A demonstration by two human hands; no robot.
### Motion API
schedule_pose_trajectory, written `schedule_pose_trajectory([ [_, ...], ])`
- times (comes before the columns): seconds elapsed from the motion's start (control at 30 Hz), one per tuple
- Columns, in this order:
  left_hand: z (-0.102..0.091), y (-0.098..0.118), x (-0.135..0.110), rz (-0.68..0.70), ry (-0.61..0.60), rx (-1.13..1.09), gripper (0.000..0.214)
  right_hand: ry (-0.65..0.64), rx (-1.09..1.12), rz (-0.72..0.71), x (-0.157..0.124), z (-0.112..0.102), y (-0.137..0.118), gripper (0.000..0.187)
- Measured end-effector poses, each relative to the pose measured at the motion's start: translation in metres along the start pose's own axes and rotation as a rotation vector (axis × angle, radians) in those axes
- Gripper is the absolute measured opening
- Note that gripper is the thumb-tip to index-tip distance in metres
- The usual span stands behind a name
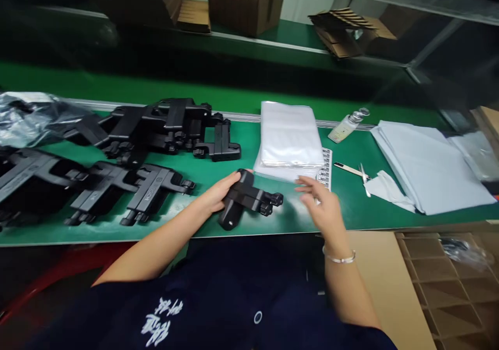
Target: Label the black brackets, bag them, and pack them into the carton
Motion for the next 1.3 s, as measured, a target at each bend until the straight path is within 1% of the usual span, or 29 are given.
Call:
schedule_pose_trajectory([
  [0.03, -0.012, 0.010, 0.001, 0.092, 0.053, 0.145, 0.065, 0.116, -0.103, 0.142, 0.005, -0.024, 0.030, 0.047],
  [0.07, -0.023, 0.021, 0.002, 0.180, 0.106, 0.300, 0.065, 0.191, -0.250, 0.299, 0.006, -0.045, 0.061, 0.044],
  [0.1, -0.032, 0.029, 0.002, 0.250, 0.151, 0.448, 0.065, 0.214, -0.383, 0.446, 0.003, -0.060, 0.088, 0.042],
  [0.13, -0.038, 0.035, 0.002, 0.293, 0.188, 0.579, 0.063, 0.187, -0.485, 0.566, -0.001, -0.068, 0.112, 0.042],
  [0.17, -0.042, 0.039, 0.002, 0.315, 0.216, 0.691, 0.061, 0.132, -0.535, 0.646, -0.007, -0.068, 0.130, 0.043],
  [0.2, -0.045, 0.043, 0.002, 0.334, 0.241, 0.792, 0.059, 0.080, -0.528, 0.685, -0.012, -0.065, 0.143, 0.044],
  [0.27, -0.040, 0.058, -0.004, 0.430, 0.298, 0.976, 0.056, 0.038, -0.394, 0.675, -0.022, -0.052, 0.156, 0.043],
  [0.3, -0.031, 0.069, -0.010, 0.518, 0.325, 1.054, 0.054, 0.043, -0.286, 0.653, -0.026, -0.045, 0.157, 0.042],
  [0.33, -0.018, 0.079, -0.018, 0.614, 0.338, 1.112, 0.051, 0.060, -0.156, 0.630, -0.030, -0.038, 0.158, 0.041],
  [0.37, 0.000, 0.086, -0.024, 0.692, 0.319, 1.139, 0.045, 0.078, -0.009, 0.609, -0.034, -0.033, 0.158, 0.041],
  [0.4, 0.020, 0.087, -0.028, 0.724, 0.262, 1.134, 0.039, 0.093, 0.143, 0.590, -0.037, -0.028, 0.158, 0.042],
  [0.43, 0.042, 0.081, -0.027, 0.698, 0.163, 1.102, 0.034, 0.105, 0.287, 0.575, -0.040, -0.024, 0.157, 0.043],
  [0.47, 0.066, 0.070, -0.023, 0.629, 0.038, 1.049, 0.033, 0.116, 0.414, 0.561, -0.043, -0.021, 0.157, 0.043],
  [0.53, 0.117, 0.033, -0.013, 0.425, -0.236, 0.897, 0.033, 0.127, 0.590, 0.537, -0.048, -0.017, 0.154, 0.042],
  [0.57, 0.141, 0.015, -0.010, 0.338, -0.343, 0.805, 0.041, 0.123, 0.638, 0.526, -0.049, -0.015, 0.152, 0.041],
  [0.6, 0.161, 0.000, -0.006, 0.270, -0.413, 0.712, 0.051, 0.118, 0.668, 0.515, -0.051, -0.014, 0.149, 0.040],
  [0.63, 0.177, -0.013, -0.001, 0.222, -0.451, 0.621, 0.058, 0.110, 0.682, 0.506, -0.053, -0.012, 0.147, 0.040],
  [0.67, 0.189, -0.023, 0.004, 0.190, -0.455, 0.538, 0.058, 0.102, 0.685, 0.495, -0.055, -0.010, 0.145, 0.039],
  [0.7, 0.196, -0.031, 0.010, 0.169, -0.442, 0.466, 0.053, 0.111, 0.678, 0.482, -0.057, -0.010, 0.143, 0.037],
  [0.73, 0.201, -0.037, 0.016, 0.157, -0.421, 0.408, 0.046, 0.150, 0.657, 0.463, -0.060, -0.013, 0.142, 0.035],
  [0.8, 0.205, -0.044, 0.023, 0.163, -0.388, 0.332, 0.034, 0.302, 0.549, 0.394, -0.067, -0.029, 0.138, 0.027],
  [0.87, 0.208, -0.043, 0.026, 0.216, -0.382, 0.310, 0.029, 0.441, 0.379, 0.300, -0.075, -0.045, 0.130, 0.019],
  [0.9, 0.210, -0.040, 0.025, 0.258, -0.384, 0.324, 0.028, 0.471, 0.298, 0.257, -0.078, -0.050, 0.125, 0.017],
  [1.0, 0.210, -0.032, 0.023, 0.403, -0.358, 0.474, 0.024, 0.471, 0.149, 0.159, -0.080, -0.052, 0.116, 0.016],
  [1.07, 0.208, -0.030, 0.025, 0.449, -0.312, 0.586, 0.021, 0.502, 0.036, 0.094, -0.083, -0.054, 0.111, 0.016],
  [1.1, 0.206, -0.031, 0.026, 0.446, -0.292, 0.618, 0.019, 0.522, -0.041, 0.059, -0.085, -0.054, 0.107, 0.016],
  [1.17, 0.204, -0.037, 0.029, 0.399, -0.289, 0.602, 0.018, 0.558, -0.199, -0.006, -0.091, -0.053, 0.099, 0.014],
  [1.23, 0.206, -0.047, 0.031, 0.323, -0.340, 0.522, 0.020, 0.605, -0.306, -0.061, -0.097, -0.052, 0.092, 0.011],
  [1.3, 0.209, -0.055, 0.031, 0.262, -0.395, 0.467, 0.024, 0.680, -0.326, -0.115, -0.105, -0.057, 0.084, 0.009],
])
Point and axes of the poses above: each hand's wrist, its own x-axis towards the middle knuckle, its own z-axis out of the palm, y = z × x, the point moved 10 cm from there along x, towards the middle knuckle, and after that the axes turned 7 degrees about z, right-handed, at the moved point
